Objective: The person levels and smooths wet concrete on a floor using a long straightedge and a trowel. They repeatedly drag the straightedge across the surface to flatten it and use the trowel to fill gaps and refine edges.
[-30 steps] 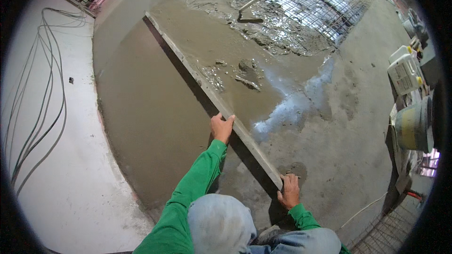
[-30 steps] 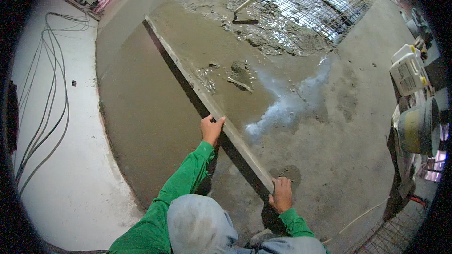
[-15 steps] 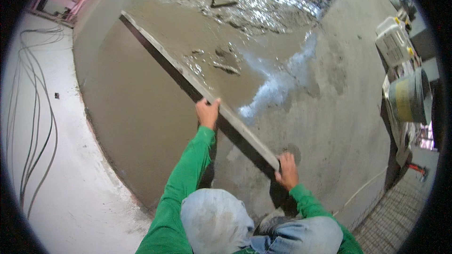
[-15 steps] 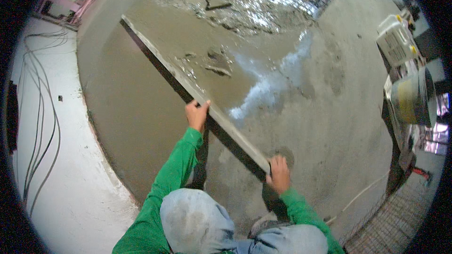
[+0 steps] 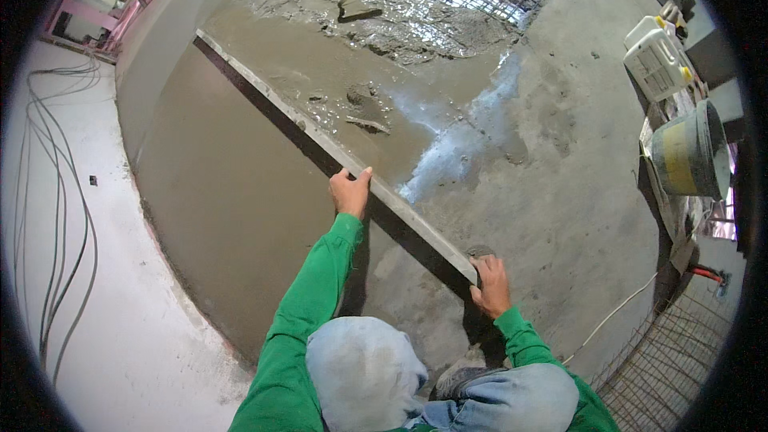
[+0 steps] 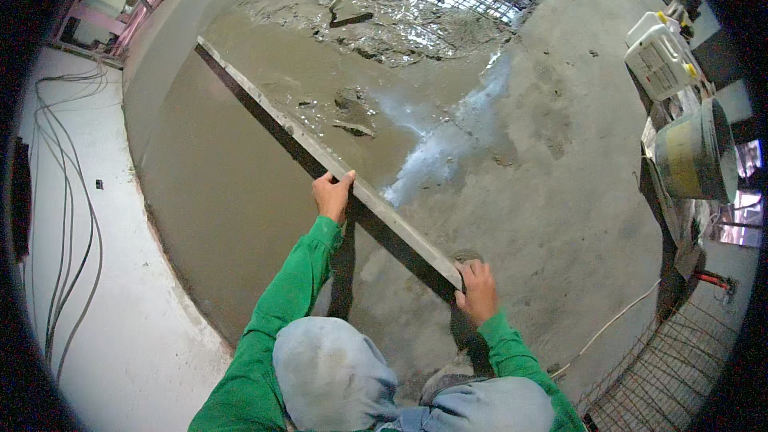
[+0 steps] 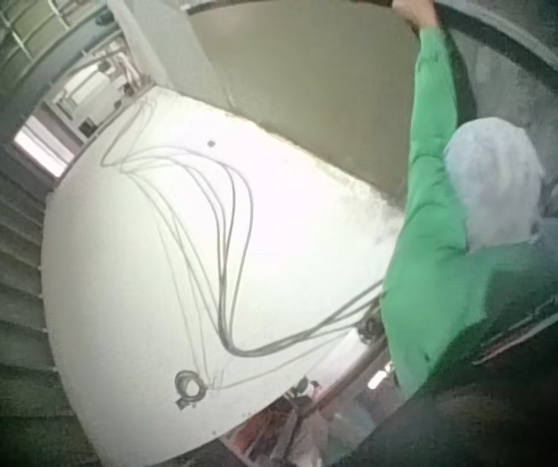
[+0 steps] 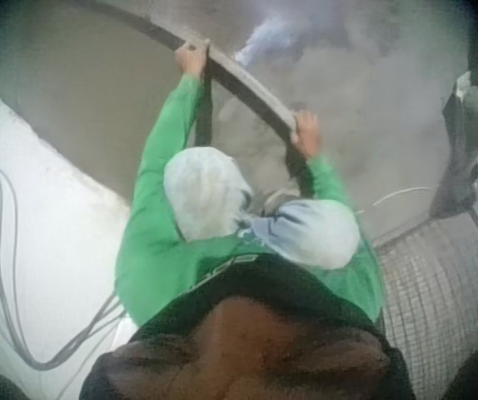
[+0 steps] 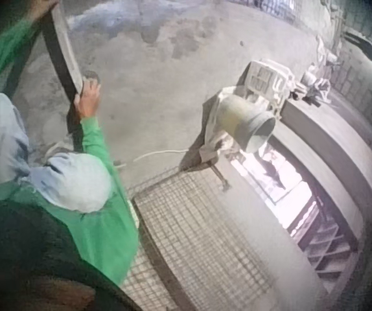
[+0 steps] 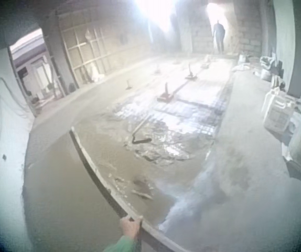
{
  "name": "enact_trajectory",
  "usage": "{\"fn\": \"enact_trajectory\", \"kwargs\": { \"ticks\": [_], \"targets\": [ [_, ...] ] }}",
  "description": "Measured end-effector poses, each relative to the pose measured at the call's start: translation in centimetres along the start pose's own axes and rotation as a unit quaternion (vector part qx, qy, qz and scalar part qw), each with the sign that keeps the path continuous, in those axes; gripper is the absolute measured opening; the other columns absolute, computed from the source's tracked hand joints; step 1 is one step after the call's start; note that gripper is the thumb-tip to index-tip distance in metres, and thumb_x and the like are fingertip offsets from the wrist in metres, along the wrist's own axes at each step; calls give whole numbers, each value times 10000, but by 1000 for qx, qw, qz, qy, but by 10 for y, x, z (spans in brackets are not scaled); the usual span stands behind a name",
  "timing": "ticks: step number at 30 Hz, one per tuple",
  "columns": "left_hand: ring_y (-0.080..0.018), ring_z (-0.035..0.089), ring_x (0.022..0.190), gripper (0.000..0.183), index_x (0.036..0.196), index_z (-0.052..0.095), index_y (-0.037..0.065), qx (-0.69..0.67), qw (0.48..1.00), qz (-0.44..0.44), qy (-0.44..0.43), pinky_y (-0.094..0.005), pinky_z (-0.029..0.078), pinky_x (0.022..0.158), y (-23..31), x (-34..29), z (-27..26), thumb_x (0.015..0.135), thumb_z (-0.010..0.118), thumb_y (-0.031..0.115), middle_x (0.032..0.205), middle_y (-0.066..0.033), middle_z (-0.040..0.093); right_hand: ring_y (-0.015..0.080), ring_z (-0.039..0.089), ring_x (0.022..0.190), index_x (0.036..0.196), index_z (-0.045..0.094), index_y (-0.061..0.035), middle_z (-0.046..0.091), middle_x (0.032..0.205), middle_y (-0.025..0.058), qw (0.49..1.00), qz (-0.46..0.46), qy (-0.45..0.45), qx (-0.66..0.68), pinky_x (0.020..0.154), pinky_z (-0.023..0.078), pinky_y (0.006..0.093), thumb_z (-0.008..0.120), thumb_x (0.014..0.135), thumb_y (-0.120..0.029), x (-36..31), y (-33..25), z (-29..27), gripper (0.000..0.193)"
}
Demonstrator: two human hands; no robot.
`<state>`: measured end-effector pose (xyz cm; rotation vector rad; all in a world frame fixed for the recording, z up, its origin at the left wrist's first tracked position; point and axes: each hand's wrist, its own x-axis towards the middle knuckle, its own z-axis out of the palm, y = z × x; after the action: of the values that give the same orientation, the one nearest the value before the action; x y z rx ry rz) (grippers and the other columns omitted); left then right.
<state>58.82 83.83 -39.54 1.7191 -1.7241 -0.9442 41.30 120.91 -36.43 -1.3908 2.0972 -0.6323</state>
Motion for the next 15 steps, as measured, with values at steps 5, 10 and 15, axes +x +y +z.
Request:
{"fn": "enact_trajectory", "kwargs": {
  "ticks": [5,10,15],
  "targets": [
    [-435,719,833,397,900,748,-59,-14,1000,-9,-18,-495,542,826,15,0,5,784,871,300,889,-273,755,413,539,1129,1315,621,-63,570,1208,166,999,32,0,-3,975,490,511,771,696,-28,2,8,-9,638],
    [-411,702,804,430,850,719,-76,23,1000,2,-20,-491,527,800,24,-1,12,780,885,313,888,-282,746,417,546,1123,1298,626,-58,577,1182,165,997,59,-29,-29,985,483,509,763,712,-46,9,16,-18,602],
    [-440,686,813,435,859,713,-86,56,998,1,-21,-505,520,803,32,18,27,805,869,317,894,-302,736,411,555,1127,1305,636,-69,585,1192,165,999,21,33,-34,988,486,511,769,704,-45,20,25,-23,616]
  ]
}}
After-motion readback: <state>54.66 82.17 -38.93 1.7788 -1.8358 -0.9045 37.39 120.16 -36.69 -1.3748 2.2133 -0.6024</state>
